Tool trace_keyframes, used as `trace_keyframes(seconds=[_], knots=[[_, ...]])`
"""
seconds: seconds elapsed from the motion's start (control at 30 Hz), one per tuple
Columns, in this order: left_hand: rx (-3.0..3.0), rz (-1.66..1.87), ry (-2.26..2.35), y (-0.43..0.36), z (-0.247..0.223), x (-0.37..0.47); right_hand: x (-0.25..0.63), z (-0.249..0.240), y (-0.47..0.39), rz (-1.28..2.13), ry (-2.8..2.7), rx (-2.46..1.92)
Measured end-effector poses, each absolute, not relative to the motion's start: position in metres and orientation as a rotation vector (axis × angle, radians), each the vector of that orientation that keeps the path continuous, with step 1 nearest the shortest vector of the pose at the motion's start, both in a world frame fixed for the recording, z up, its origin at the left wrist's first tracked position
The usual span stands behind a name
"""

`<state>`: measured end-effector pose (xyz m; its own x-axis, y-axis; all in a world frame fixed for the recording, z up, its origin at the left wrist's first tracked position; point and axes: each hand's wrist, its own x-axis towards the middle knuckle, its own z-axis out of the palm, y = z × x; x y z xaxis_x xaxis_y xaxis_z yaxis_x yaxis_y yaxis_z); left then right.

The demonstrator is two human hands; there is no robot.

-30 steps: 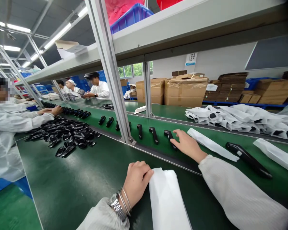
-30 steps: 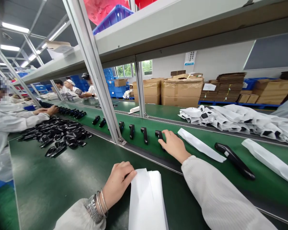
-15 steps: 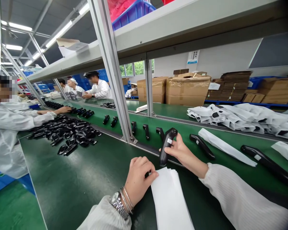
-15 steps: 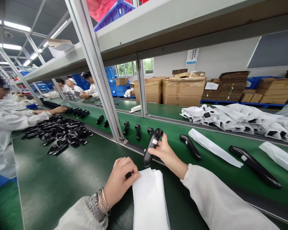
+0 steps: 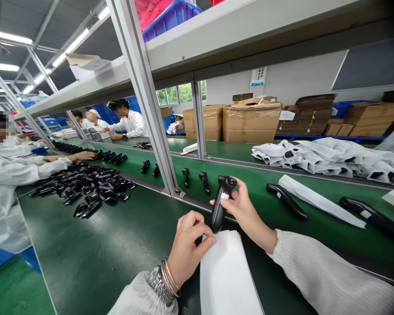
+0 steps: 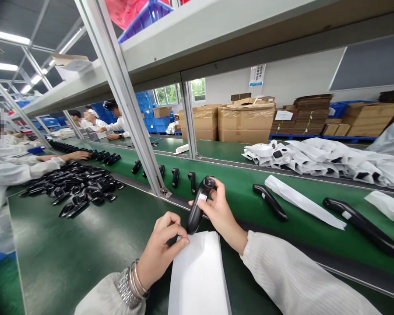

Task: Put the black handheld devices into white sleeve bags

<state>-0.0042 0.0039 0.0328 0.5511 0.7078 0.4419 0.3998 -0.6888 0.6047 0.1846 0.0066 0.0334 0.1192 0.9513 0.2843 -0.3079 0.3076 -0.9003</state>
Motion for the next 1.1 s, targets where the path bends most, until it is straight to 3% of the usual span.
trace_keyframes(seconds=[0.47,0.67,0.8,0.97,1.1], knots=[[2.225,1.173,0.932,0.001,0.034,-0.006,0.162,0.022,-0.012,1.274,-1.354,-0.912],[1.964,1.257,1.065,0.014,0.029,-0.005,0.154,0.035,-0.023,1.827,-1.250,-0.740],[2.057,1.071,1.157,0.023,0.020,-0.008,0.191,0.053,-0.006,1.334,-1.128,-0.956],[2.252,0.675,1.291,0.019,0.013,-0.010,0.290,0.056,0.024,0.086,-1.510,-1.815],[2.238,0.564,1.289,0.015,0.012,-0.006,0.312,0.039,0.037,-0.024,-1.568,-1.914]])
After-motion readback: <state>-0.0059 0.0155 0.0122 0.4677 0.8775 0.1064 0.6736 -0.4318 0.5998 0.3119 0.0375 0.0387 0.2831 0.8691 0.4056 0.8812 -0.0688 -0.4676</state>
